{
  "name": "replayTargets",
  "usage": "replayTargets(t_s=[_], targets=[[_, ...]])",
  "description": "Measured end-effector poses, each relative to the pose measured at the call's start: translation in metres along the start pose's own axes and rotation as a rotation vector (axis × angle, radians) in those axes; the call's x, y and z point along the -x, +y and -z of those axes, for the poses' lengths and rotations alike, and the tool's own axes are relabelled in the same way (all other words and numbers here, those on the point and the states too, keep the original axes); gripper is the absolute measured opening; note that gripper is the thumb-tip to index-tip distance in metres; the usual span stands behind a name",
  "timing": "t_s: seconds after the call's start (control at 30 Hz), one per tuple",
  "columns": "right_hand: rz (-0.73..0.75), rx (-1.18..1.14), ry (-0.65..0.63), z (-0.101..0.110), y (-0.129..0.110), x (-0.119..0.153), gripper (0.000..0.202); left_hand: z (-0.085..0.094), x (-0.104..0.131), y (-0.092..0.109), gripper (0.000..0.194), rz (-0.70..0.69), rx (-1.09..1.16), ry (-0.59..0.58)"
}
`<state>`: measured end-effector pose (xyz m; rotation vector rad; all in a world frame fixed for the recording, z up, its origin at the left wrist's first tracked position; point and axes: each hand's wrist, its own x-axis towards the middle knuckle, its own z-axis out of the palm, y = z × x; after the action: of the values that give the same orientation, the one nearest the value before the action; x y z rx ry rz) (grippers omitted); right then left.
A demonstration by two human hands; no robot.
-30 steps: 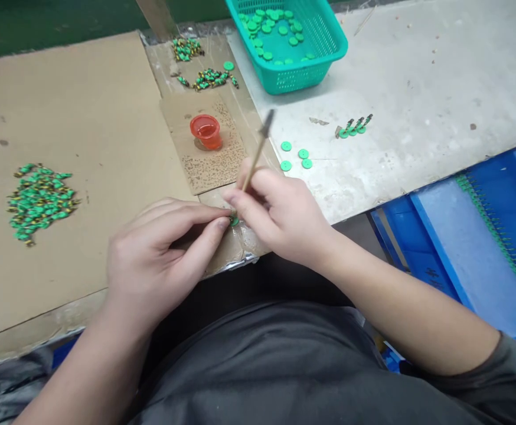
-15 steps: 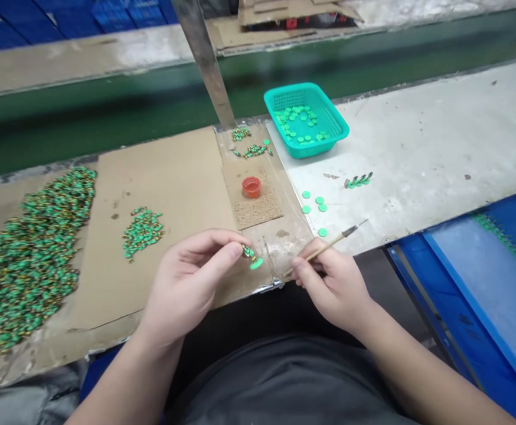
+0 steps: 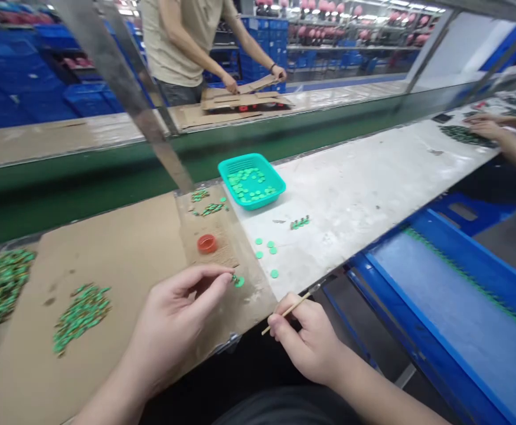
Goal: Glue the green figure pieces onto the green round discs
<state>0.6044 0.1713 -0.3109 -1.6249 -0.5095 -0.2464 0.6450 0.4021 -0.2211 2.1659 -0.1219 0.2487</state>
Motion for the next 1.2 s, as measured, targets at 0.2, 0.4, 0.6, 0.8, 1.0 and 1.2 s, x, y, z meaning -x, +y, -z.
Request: replayTargets(t_s=[0.2, 0.4, 0.6, 0.8, 1.0, 1.2], targets=[[-0.071, -0.005, 0.089, 0.034, 0.008, 0.011, 0.022, -0.079, -0.082, 0.009, 0.035, -0.203, -0.199, -0.138], [-0.106, -0.015, 0.153, 0.056, 0.013, 0.019, 0.024, -0.126, -0.121, 0.005, 0.035, -0.278, -0.307, -0.136], [-0.139, -0.008, 0.185, 0.070, 0.020, 0.019, 0.024, -0.135, -0.122, 0.001, 0.036, -0.287, -0.363, -0.148], [-0.116, 0.091, 0.214, 0.088, 0.017, 0.018, 0.021, -0.092, -0.111, 0.008, 0.046, -0.228, -0.509, -0.190], [-0.186, 0.098, 0.185, 0.106, 0.000, 0.012, 0.025, -0.071, -0.101, 0.012, 0.034, -0.289, -0.667, -0.476], [-0.181, 0.090, 0.183, 0.094, -0.013, 0.006, 0.032, -0.076, -0.096, 0.021, 0.018, -0.335, -0.718, -0.563]])
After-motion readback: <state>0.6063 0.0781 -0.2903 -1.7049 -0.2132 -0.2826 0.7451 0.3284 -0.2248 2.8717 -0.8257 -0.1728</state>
